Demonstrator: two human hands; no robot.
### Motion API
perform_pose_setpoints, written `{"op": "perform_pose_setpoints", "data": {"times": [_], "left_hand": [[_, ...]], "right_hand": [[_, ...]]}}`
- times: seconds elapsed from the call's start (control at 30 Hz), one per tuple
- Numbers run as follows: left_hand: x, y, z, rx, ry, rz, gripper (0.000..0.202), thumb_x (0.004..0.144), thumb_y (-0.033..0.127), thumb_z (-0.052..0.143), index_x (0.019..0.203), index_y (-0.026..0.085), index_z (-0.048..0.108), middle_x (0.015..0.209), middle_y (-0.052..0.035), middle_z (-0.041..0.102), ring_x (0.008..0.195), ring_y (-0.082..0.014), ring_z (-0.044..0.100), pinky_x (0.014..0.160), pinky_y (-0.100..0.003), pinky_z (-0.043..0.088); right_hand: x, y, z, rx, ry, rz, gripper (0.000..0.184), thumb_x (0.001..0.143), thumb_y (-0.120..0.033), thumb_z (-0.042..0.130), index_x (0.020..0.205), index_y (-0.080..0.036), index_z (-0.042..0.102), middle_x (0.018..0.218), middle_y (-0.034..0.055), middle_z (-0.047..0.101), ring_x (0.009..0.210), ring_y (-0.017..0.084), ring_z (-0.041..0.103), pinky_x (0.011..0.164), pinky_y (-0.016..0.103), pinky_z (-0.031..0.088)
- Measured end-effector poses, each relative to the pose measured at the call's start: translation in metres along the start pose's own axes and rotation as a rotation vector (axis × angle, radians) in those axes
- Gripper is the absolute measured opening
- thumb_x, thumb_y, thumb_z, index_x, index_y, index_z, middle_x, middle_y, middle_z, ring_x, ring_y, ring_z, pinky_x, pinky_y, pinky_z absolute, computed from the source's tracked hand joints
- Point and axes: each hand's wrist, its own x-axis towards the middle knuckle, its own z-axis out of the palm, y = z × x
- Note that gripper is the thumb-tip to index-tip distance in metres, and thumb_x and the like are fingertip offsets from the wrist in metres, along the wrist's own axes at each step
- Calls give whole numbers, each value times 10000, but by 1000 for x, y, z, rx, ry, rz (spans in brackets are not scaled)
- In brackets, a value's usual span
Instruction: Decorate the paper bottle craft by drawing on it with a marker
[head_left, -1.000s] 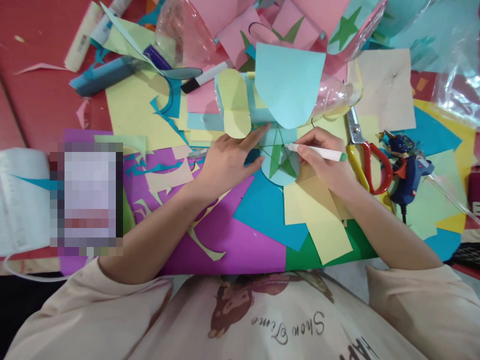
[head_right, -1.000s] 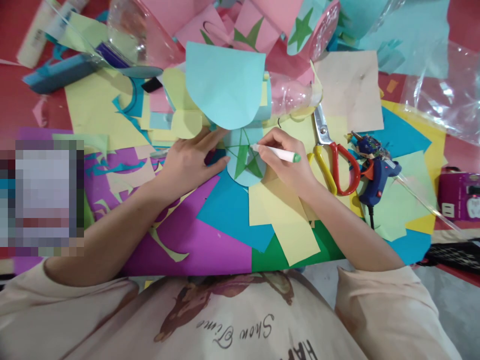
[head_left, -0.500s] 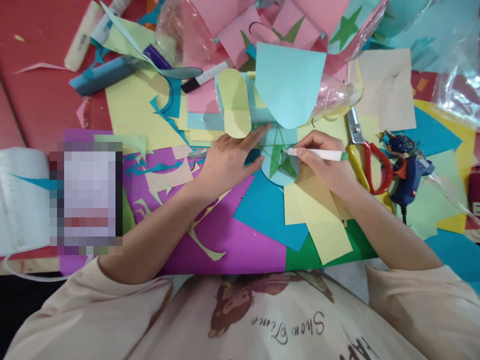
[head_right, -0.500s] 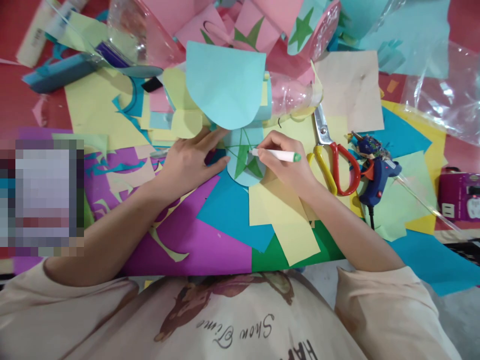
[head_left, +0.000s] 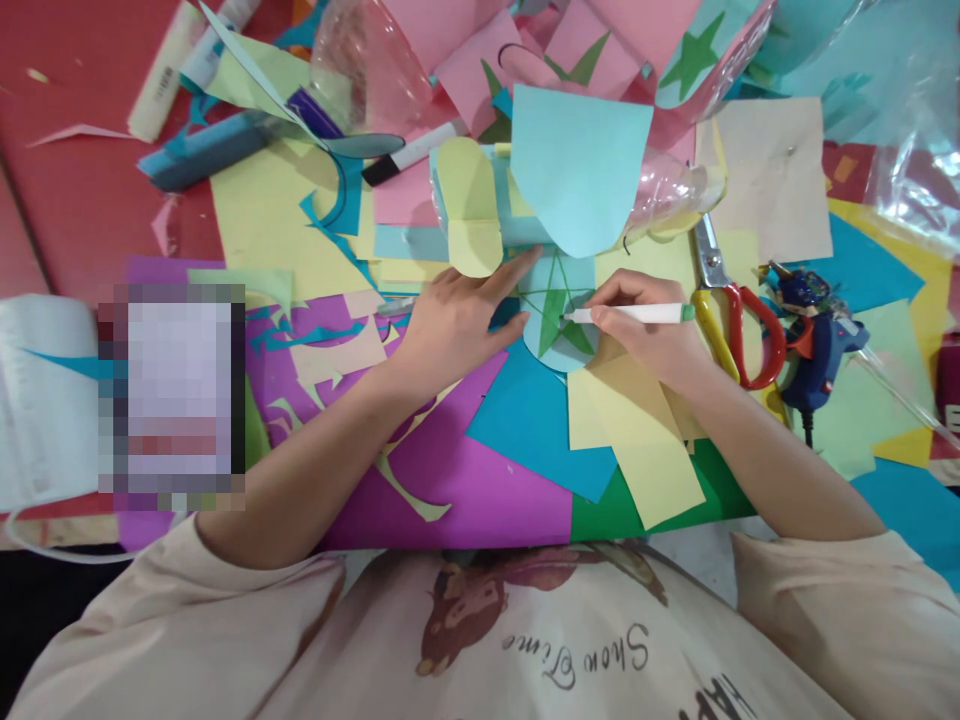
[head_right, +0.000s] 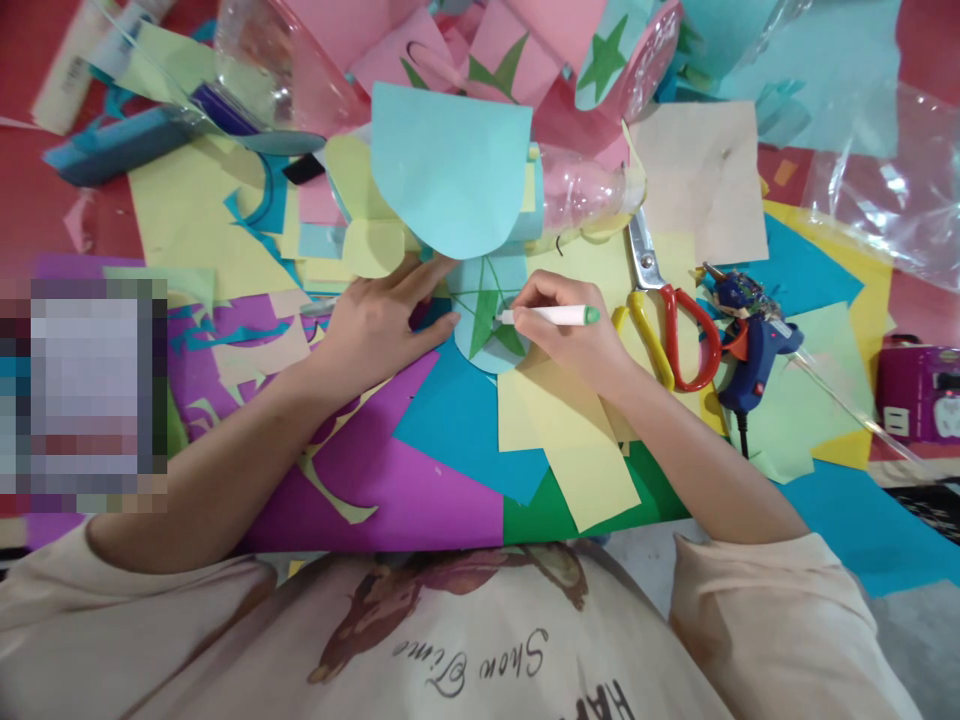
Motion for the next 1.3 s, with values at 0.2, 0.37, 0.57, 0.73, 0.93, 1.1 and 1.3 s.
{"op": "perform_pose_setpoints", "data": {"times": [0.2, 0.37, 0.57, 0.73, 0.93, 1.1, 1.3], "left_hand": [[1, 0, 1, -9, -4, -2, 543, 919, 341, 452, 1445, 207, 439, 967, -73, 681, 835, -235, 661, 832, -356, 475], [1, 0, 0, 14, -19, -9, 552, 919, 348, 456, 1450, 195, 435, 948, -78, 680, 830, -245, 664, 824, -358, 480], [0, 1, 0, 0, -8, -11, 551, 909, 334, 469, 1446, 212, 440, 920, -65, 677, 810, -230, 656, 819, -346, 477], [1, 0, 0, -8, -15, -12, 553, 916, 334, 463, 1451, 197, 434, 956, -83, 669, 826, -242, 660, 821, -363, 474], [1, 0, 1, 7, -1, -1, 547, 918, 336, 467, 1448, 203, 434, 923, -62, 667, 813, -226, 655, 826, -349, 474], [1, 1, 0, 16, -13, -6, 545, 914, 330, 474, 1439, 185, 449, 901, -65, 660, 794, -226, 653, 828, -354, 479], [1, 0, 1, 25, -14, -5, 537, 920, 339, 462, 1435, 187, 451, 880, -65, 650, 795, -233, 648, 826, -363, 477]], "right_hand": [[0, -4, 1, 20, -40, 20, 119, 752, -149, 591, 638, -184, 598, 619, -30, 600, 557, 90, 460, 509, 257, 289], [1, -5, 1, 20, -47, 27, 141, 749, -127, 583, 619, -182, 592, 598, -36, 577, 554, 87, 449, 508, 256, 278], [0, -2, 0, 31, -52, 6, 111, 767, -148, 598, 663, -184, 608, 645, -29, 611, 583, 95, 474, 529, 258, 302], [1, -3, 0, 5, -65, 32, 125, 750, -140, 590, 631, -179, 589, 601, -31, 574, 551, 89, 442, 507, 254, 278], [3, -3, 0, 11, -57, 21, 109, 744, -141, 562, 642, -172, 584, 602, -33, 564, 550, 82, 424, 506, 254, 262], [3, -2, 0, 32, -60, 15, 118, 736, -129, 550, 629, -175, 569, 585, -36, 545, 535, 80, 406, 496, 257, 251], [3, -2, 1, 17, -29, 10, 117, 749, -138, 544, 653, -175, 599, 594, -32, 557, 536, 84, 420, 497, 257, 269]]}}
